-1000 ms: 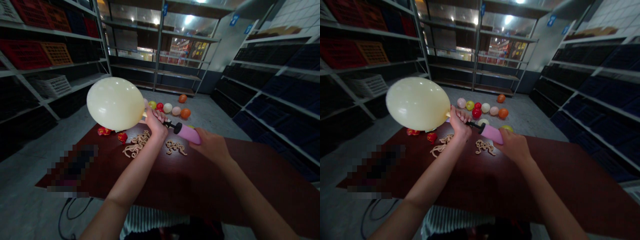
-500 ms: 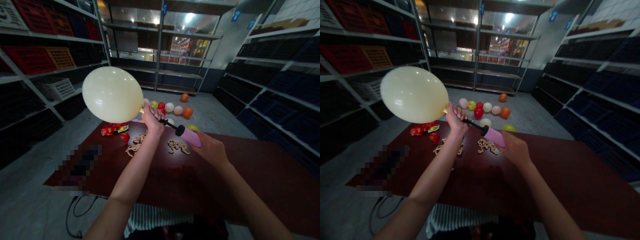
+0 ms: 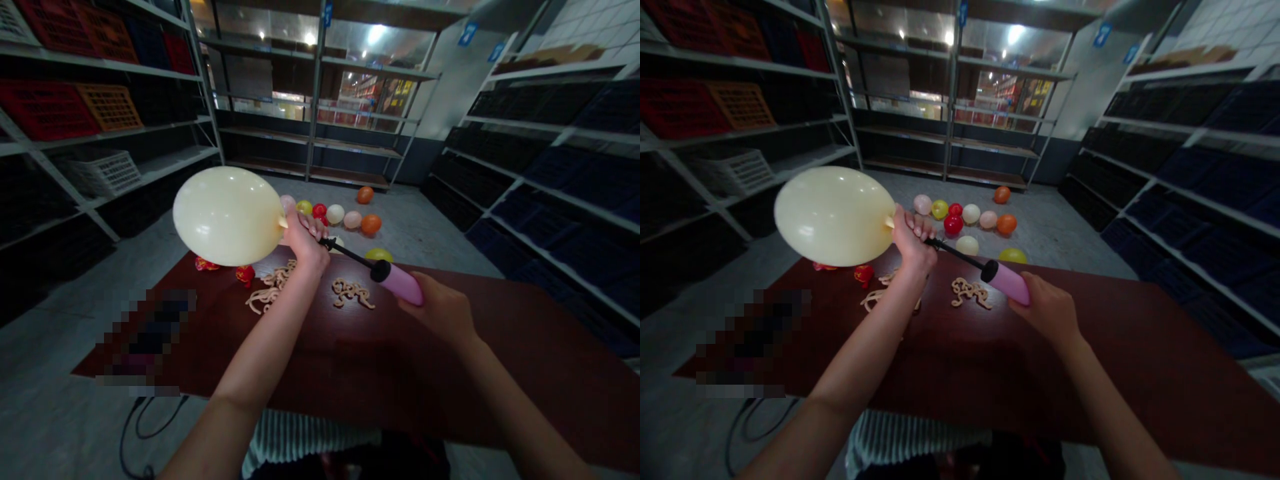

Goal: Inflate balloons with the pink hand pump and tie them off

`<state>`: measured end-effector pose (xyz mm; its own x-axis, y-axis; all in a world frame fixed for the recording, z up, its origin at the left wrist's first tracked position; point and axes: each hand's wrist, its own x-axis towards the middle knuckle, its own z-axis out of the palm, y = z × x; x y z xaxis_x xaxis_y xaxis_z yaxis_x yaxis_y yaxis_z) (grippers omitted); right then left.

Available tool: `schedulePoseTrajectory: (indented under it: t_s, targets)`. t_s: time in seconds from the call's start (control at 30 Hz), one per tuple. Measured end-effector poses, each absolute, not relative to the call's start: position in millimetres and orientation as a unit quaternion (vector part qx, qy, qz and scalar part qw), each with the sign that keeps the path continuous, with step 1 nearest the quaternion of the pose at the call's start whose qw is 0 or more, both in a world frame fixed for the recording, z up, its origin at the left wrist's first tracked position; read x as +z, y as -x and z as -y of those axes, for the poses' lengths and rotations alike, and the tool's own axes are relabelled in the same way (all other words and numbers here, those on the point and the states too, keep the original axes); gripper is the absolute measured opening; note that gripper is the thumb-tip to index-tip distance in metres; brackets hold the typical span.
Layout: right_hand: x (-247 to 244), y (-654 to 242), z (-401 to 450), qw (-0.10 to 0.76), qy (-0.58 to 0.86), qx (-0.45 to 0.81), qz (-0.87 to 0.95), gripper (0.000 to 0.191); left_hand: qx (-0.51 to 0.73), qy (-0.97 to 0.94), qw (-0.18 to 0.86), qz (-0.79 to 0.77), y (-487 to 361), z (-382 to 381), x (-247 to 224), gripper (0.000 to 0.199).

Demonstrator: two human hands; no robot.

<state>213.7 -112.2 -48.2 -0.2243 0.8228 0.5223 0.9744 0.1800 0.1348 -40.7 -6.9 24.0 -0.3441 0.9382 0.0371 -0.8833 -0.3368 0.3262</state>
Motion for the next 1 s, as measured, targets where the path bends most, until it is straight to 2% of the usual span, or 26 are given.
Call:
schedulePoseTrajectory:
  t_s: [0.2,0.33,0.6,1.0]
  targets:
    - [-8.2,-160.2,97.4,0.095,0.614,-0.184,0.761,0.036,0.8,-0.073,0.578,-0.146,25.3,9.0,14.4,0.056]
    - [2.4,-131.0,94.0,0.069,0.618,-0.203,0.756,0.032,0.795,-0.06,0.585,-0.145,23.8,8.8,12.0,0.056]
    - [-27.5,-131.5,94.5,0.114,0.622,-0.188,0.752,0.043,0.774,-0.067,0.606,-0.171,38.3,0.9,16.2,0.052]
    - [-87.1,-215.1,136.2,0.144,0.664,-0.165,0.715,0.05,0.76,-0.122,0.618,-0.157,44.1,-6.1,14.0,0.056]
